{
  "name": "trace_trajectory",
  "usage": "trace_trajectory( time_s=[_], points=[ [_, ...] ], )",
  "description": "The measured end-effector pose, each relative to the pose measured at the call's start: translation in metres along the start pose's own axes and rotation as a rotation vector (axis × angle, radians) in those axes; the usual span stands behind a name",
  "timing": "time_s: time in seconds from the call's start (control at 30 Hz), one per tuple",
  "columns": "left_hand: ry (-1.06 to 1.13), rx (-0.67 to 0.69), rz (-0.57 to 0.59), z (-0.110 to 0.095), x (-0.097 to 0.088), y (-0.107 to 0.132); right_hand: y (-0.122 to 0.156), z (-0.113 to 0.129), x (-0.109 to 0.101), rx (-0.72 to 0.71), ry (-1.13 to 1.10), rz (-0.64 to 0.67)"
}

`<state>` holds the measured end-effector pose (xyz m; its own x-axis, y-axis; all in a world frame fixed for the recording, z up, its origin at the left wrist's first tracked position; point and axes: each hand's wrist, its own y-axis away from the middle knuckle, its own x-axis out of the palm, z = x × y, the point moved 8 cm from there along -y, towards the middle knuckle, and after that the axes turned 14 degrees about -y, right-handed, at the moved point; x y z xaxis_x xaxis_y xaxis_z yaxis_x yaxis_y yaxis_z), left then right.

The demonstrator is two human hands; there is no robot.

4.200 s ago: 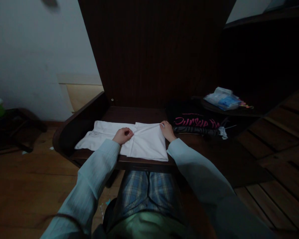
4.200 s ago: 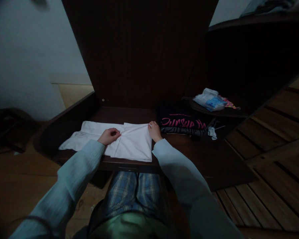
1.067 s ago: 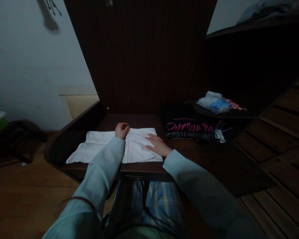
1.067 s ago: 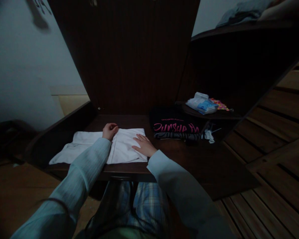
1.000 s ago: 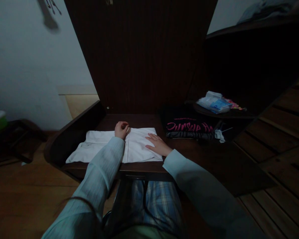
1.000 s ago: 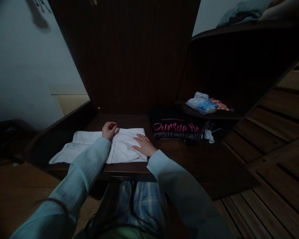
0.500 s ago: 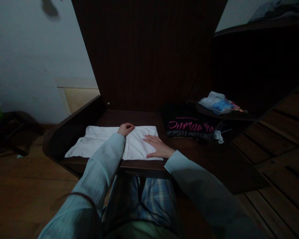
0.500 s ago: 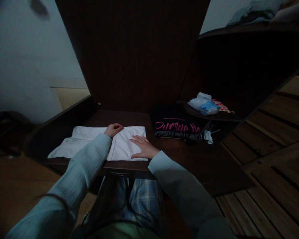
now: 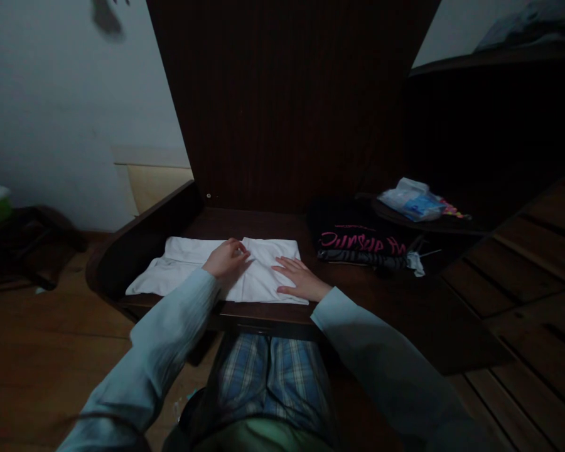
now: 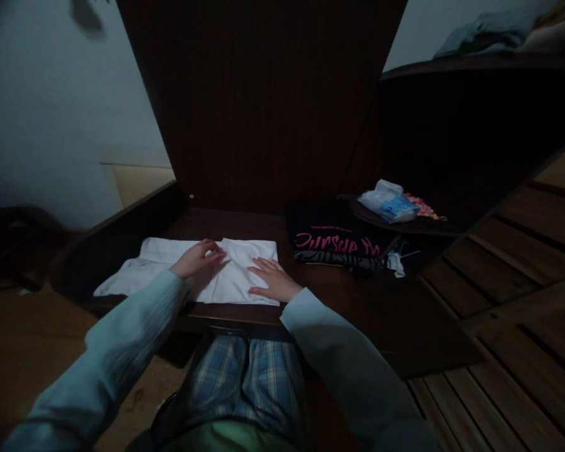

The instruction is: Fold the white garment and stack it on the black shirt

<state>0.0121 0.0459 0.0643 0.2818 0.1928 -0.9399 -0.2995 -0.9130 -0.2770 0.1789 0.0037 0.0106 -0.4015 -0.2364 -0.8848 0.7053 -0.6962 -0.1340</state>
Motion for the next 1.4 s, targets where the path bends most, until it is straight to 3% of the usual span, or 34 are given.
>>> trace_trajectory(
  time_s=[0.13,0.27,0.63,0.93,1.03,1.23,1.4],
  points=[
    [-0.108,-0.104,0.08,-0.008,-0.003,0.052,-0.001,-0.001,0.001,0.019,-0.006,0.008],
    [0.011,-0.142,0.073,-0.016,0.009,0.074,-0.001,-0.001,0.0,0.029,-0.016,0.013],
    [0.365,-0.231,-0.03,-0.006,0.025,0.081,0.0,-0.002,0.0,0.03,-0.04,-0.003],
    [0.764,-0.355,-0.185,0.009,0.021,0.091,-0.001,-0.004,0.002,0.007,-0.038,-0.01],
    [0.727,-0.352,-0.198,0.009,0.02,0.094,0.0,-0.003,0.001,-0.004,-0.059,-0.013],
    [0.407,-0.251,-0.254,-0.002,0.009,0.097,0.0,-0.003,0.0,0.008,-0.1,0.008],
    [0.402,-0.148,-0.239,-0.008,0.005,0.096,0.0,-0.003,-0.001,0.028,-0.126,0.003]
  ],
)
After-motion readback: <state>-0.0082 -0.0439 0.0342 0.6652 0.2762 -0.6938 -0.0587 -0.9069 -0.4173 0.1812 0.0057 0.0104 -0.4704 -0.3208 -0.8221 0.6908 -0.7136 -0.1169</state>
